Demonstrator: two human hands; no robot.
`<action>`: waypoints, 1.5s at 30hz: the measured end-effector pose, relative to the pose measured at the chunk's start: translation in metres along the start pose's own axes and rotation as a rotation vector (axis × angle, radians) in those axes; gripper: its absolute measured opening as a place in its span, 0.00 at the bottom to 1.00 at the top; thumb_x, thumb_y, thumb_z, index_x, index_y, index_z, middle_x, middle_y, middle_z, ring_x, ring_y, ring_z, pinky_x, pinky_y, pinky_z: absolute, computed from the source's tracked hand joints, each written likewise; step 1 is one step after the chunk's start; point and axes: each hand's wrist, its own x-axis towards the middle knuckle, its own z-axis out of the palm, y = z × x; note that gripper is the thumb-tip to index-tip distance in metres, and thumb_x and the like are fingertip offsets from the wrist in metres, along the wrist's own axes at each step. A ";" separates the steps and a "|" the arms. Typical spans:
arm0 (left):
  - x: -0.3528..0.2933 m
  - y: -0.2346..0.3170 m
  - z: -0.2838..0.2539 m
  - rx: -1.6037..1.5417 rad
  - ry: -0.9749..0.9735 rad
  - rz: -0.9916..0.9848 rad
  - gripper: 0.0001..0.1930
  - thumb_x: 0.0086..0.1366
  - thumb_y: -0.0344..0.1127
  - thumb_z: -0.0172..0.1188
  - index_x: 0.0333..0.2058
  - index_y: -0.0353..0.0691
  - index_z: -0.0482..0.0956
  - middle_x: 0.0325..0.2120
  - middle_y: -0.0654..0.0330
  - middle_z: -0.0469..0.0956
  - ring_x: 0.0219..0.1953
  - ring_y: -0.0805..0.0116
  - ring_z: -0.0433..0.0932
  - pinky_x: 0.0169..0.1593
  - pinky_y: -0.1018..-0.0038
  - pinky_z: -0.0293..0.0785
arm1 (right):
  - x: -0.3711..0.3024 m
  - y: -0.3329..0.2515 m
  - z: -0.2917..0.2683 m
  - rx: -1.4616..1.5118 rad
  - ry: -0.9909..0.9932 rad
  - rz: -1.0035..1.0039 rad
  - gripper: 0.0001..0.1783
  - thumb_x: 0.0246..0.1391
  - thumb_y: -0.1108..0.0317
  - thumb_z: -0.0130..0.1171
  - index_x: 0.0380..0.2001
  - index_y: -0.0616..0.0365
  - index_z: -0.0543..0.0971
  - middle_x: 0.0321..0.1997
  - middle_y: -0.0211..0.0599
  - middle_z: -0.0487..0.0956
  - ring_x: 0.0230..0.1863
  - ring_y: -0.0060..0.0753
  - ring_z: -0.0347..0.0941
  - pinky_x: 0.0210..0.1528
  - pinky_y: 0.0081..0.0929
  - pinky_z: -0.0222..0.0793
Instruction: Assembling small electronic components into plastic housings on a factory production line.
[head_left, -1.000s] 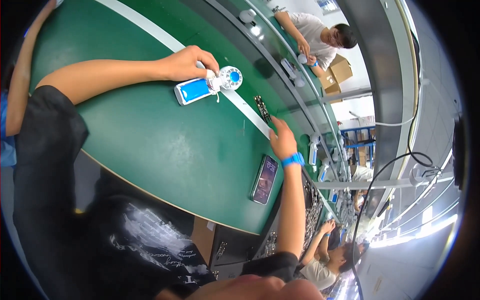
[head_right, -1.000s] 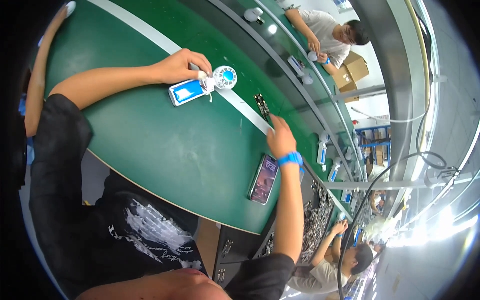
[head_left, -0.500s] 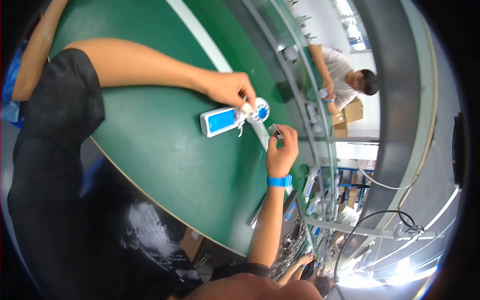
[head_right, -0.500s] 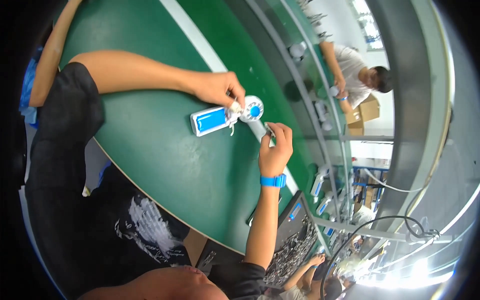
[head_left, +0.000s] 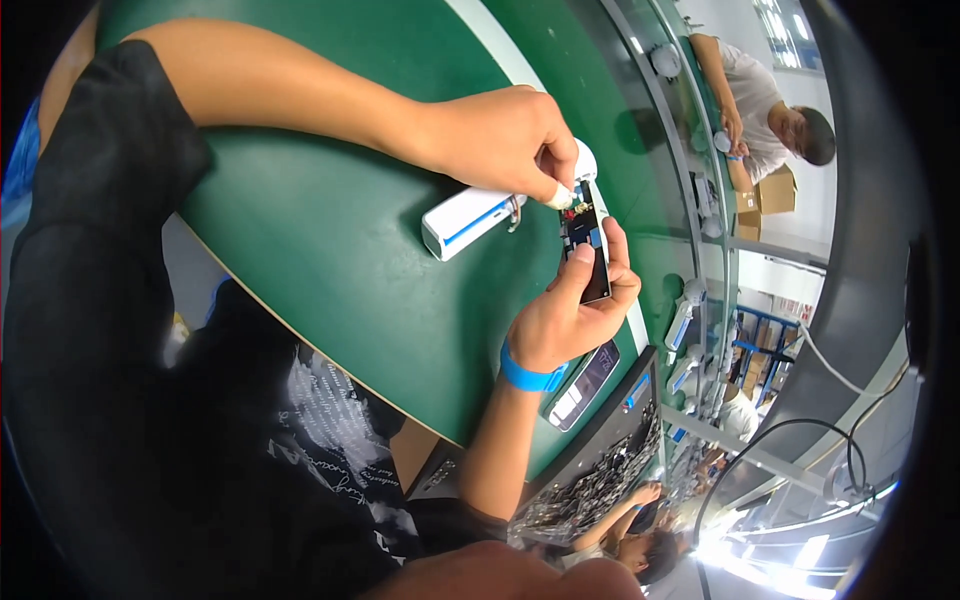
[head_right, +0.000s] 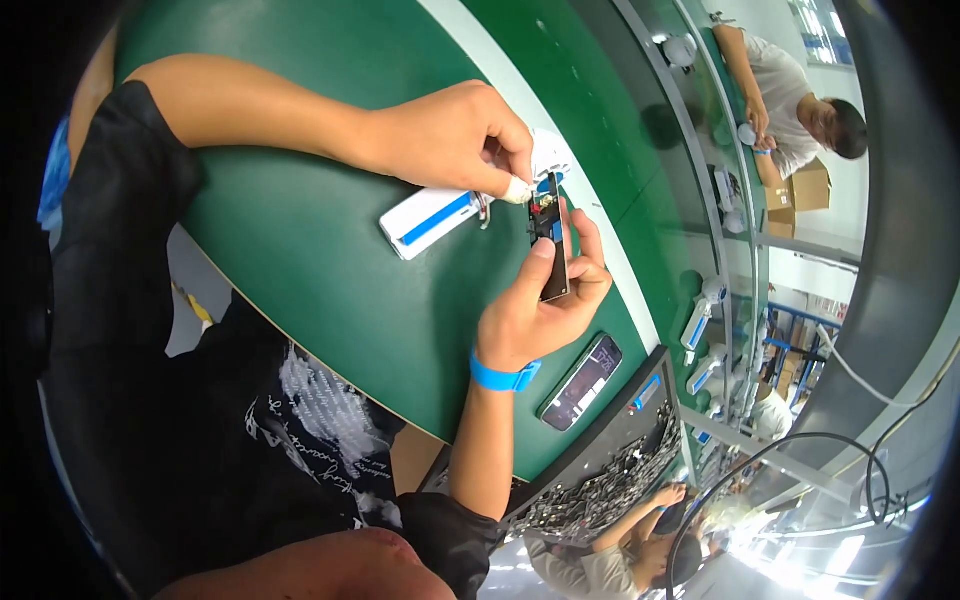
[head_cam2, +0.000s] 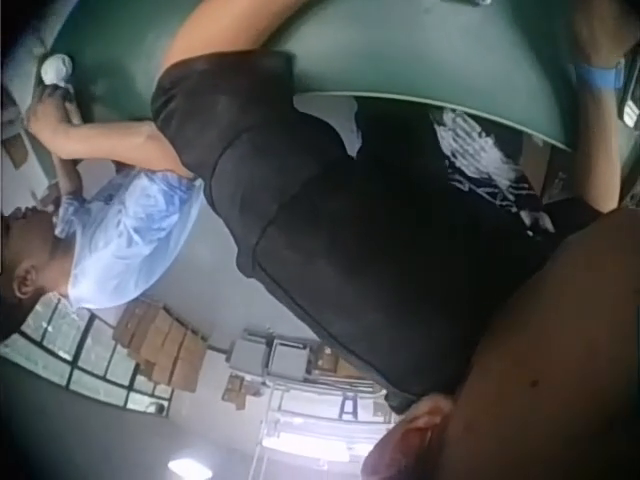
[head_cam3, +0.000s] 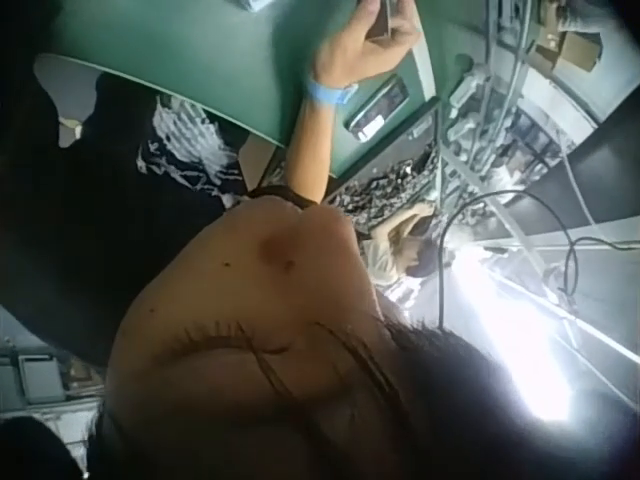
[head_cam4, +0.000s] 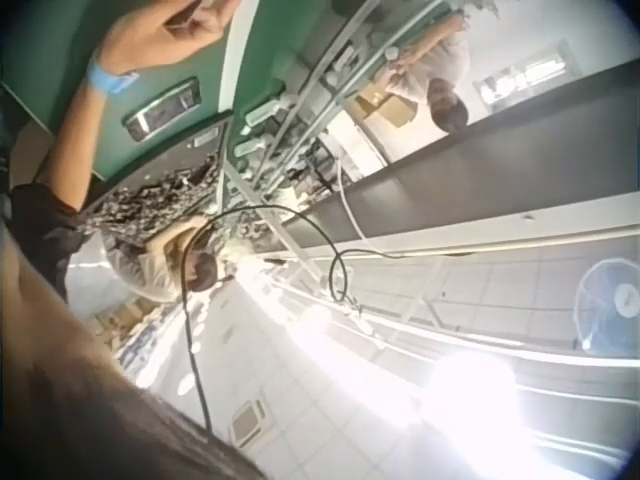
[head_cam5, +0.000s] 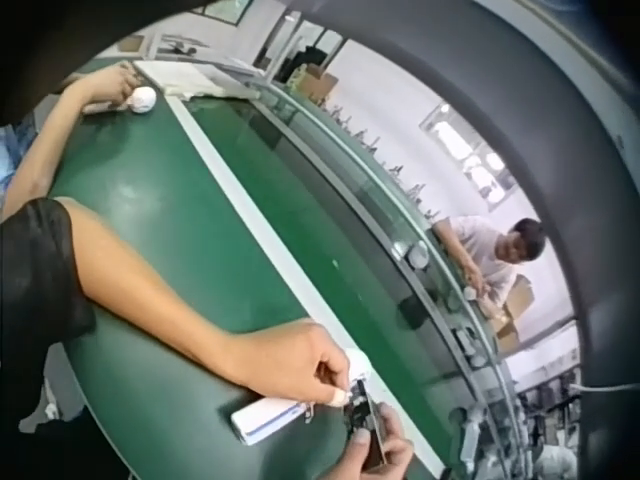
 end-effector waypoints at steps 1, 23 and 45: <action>-0.001 0.001 -0.001 -0.001 0.012 -0.008 0.07 0.58 0.29 0.68 0.32 0.30 0.85 0.24 0.58 0.83 0.25 0.75 0.80 0.30 0.76 0.76 | -0.002 0.000 0.002 0.005 -0.028 -0.054 0.11 0.63 0.80 0.53 0.36 0.58 0.61 0.56 0.57 0.76 0.53 0.38 0.76 0.54 0.35 0.76; -0.008 0.008 -0.006 0.147 0.005 -0.013 0.07 0.52 0.28 0.68 0.30 0.31 0.86 0.22 0.55 0.83 0.24 0.69 0.81 0.31 0.74 0.75 | -0.012 -0.007 0.005 -0.164 -0.307 -0.184 0.13 0.59 0.85 0.53 0.33 0.59 0.60 0.61 0.60 0.72 0.61 0.45 0.73 0.65 0.39 0.66; 0.088 -0.022 -0.042 0.683 -0.437 0.446 0.12 0.60 0.38 0.57 0.39 0.38 0.78 0.50 0.51 0.75 0.50 0.51 0.77 0.52 0.63 0.74 | 0.012 0.031 -0.029 0.196 -0.021 0.365 0.18 0.61 0.69 0.56 0.51 0.65 0.70 0.55 0.52 0.76 0.49 0.37 0.77 0.50 0.35 0.75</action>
